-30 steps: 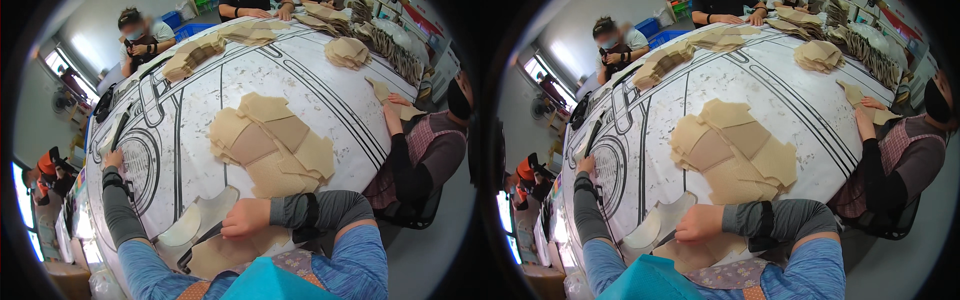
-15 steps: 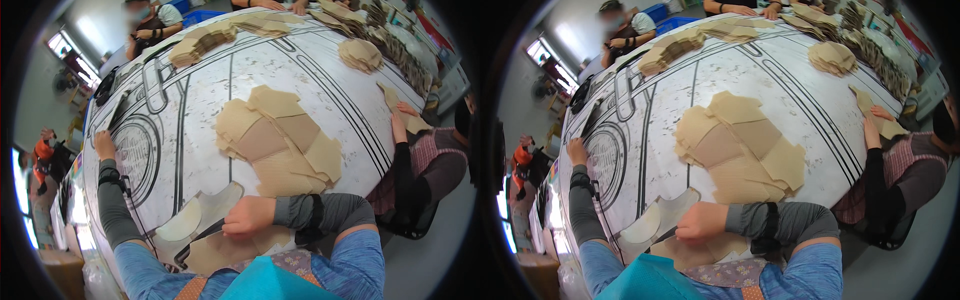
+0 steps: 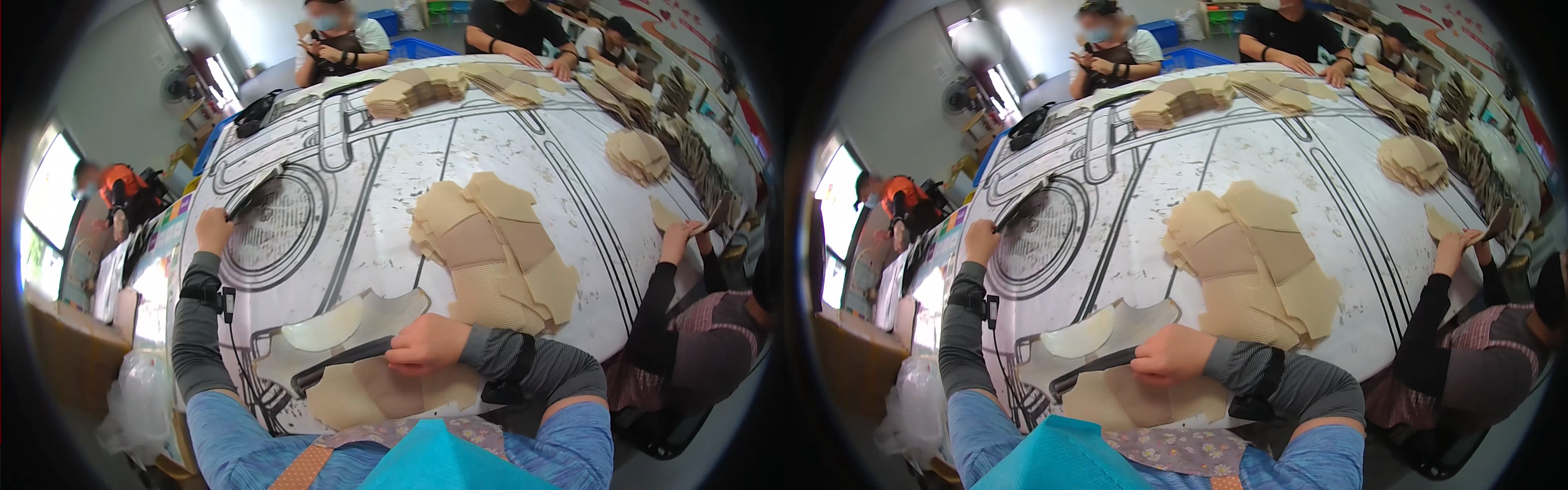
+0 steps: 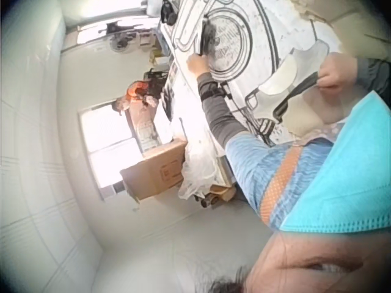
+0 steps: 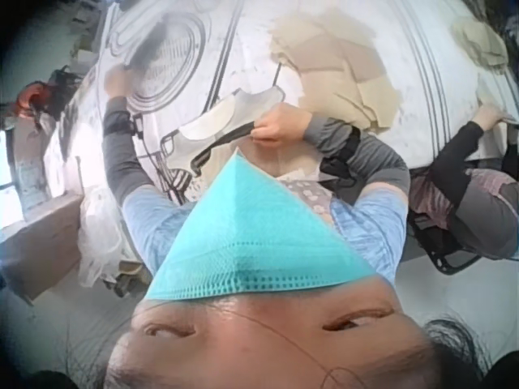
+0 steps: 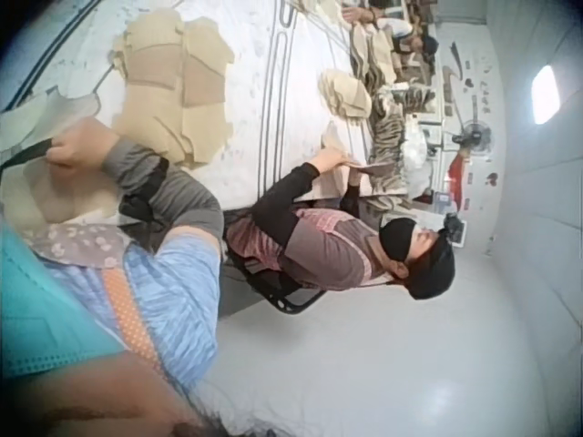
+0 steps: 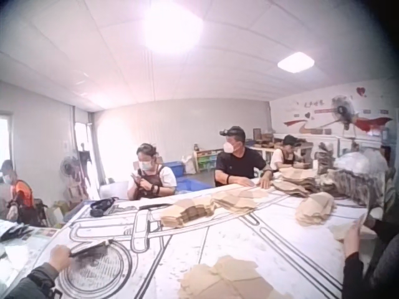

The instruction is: Manually aligning and assembling multiple layers of synthetic shoe upper components at a production table.

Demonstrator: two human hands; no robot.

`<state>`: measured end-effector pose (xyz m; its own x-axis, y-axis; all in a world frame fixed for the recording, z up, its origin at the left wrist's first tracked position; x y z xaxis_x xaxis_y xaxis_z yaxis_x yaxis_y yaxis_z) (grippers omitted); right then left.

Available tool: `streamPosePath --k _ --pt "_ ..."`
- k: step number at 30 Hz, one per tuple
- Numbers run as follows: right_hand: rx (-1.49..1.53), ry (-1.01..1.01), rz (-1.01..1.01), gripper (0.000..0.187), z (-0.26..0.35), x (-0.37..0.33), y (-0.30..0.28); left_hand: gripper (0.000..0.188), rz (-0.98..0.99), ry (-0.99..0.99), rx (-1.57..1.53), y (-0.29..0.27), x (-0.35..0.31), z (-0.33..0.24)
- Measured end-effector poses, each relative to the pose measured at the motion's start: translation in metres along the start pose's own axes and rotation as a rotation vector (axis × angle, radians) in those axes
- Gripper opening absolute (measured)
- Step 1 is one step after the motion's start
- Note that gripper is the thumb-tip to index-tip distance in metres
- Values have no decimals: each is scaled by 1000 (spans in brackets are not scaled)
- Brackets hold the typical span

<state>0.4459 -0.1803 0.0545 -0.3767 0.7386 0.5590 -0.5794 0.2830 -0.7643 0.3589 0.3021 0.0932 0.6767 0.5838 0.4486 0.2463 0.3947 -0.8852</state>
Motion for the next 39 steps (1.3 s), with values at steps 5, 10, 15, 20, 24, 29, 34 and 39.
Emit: streamPosePath --k 5,10,15,20,24,29,34,39 --pt "-60 -144 -35 13 14 7 -9 16 -79 29 -68 -78 -17 -28" --pt "15 16 -190 19 3 4 -13 15 -241 170 -150 -174 -53 -96" --pt "697 589 -300 39 -29 14 -20 19 -466 414 -301 -262 -118 -195" --pt "1469 785 -690 45 -26 2 -45 24 -412 602 -312 -275 -185 -285" --pt "1515 824 -851 33 -20 -15 -37 26 -338 682 -299 -271 -226 -321" --pt "1475 924 -861 29 -30 -29 -2 27 -237 716 -316 -247 -252 -337" --pt "1421 954 -917 27 -18 -49 9 30 -184 733 -317 -242 -284 -343" --pt "1358 903 -943 22 -22 -59 -19 32 -143 665 -494 -271 -301 -341"
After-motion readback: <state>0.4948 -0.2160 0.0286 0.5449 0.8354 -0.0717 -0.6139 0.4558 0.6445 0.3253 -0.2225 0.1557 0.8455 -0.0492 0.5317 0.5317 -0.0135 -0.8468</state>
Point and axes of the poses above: each hand's wrist, its own x-axis towards the middle knuckle, its own y-axis out of the palm, z = x × y, the point moved 9 cm from there along x, towards the middle knuckle, and after that the axes turned 1 degree about y, right-handed, at the moved point
